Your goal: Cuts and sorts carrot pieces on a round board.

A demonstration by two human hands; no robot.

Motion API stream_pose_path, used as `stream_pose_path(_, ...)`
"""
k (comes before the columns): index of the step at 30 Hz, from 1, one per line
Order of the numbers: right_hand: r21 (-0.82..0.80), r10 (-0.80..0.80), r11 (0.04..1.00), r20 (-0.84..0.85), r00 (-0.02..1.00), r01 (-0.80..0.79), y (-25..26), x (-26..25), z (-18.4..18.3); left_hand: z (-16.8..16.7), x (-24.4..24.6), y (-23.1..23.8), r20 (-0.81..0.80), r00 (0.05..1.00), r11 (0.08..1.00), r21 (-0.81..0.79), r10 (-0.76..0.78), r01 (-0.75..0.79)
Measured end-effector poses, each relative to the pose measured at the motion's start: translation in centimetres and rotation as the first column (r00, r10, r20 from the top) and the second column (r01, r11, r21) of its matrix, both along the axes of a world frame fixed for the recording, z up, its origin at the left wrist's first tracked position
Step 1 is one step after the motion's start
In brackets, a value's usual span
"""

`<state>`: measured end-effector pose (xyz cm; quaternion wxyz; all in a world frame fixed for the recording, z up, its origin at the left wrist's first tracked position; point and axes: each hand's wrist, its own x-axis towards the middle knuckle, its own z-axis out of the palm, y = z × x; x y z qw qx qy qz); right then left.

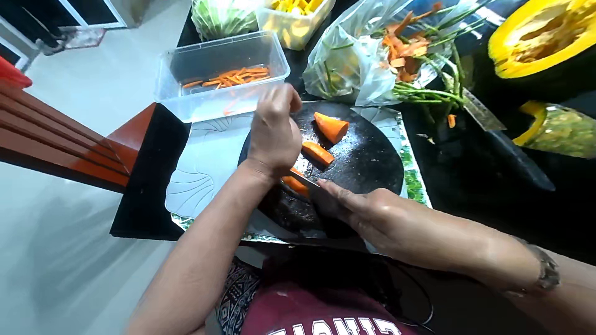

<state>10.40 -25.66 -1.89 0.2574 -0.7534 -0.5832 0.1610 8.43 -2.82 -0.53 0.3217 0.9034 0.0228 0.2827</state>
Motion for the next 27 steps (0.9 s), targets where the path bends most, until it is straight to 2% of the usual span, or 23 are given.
stream_pose_path(3,0.133,-0.025,0.991,0.222,0.975,-0.005,-0.6,-0.4,0.0,2.0,-0.5,0.5,0.166,0.985,0.998,-0.023,0.056,-0.052)
stream_pose_path(5,0.15,-0.051,0.989,0.27,0.961,0.01,-0.8,-0.1,0.2,2.6,-0.4,0.2,0.232,0.971,0.998,-0.037,0.064,-0.056)
stream_pose_path(8,0.108,-0.08,0.993,0.292,0.953,0.05,-0.8,0.1,0.3,2.2,0.2,-0.7,0.239,0.97,0.998,-0.053,0.054,-0.043)
stream_pose_path(14,0.083,-0.088,0.994,0.32,0.943,0.064,-0.6,-0.5,0.1,1.0,1.8,-2.1,0.112,0.993,0.999,-0.018,0.047,-0.045)
stream_pose_path(20,0.034,-0.08,0.997,0.341,0.937,0.073,-0.3,-0.8,0.4,0.3,2.4,-2.4,-0.081,0.996,0.999,0.009,-0.042,0.043)
stream_pose_path(23,0.019,-0.065,0.998,0.353,0.933,0.063,-0.1,-1.0,0.5,-0.1,2.4,-2.4,-0.171,0.979,0.99,0.072,-0.107,0.12)
stream_pose_path(27,-0.018,-0.031,0.999,0.384,0.923,0.041,0.3,-1.4,0.8,-0.7,2.5,-2.4,-0.212,0.962,0.967,0.152,-0.17,0.205)
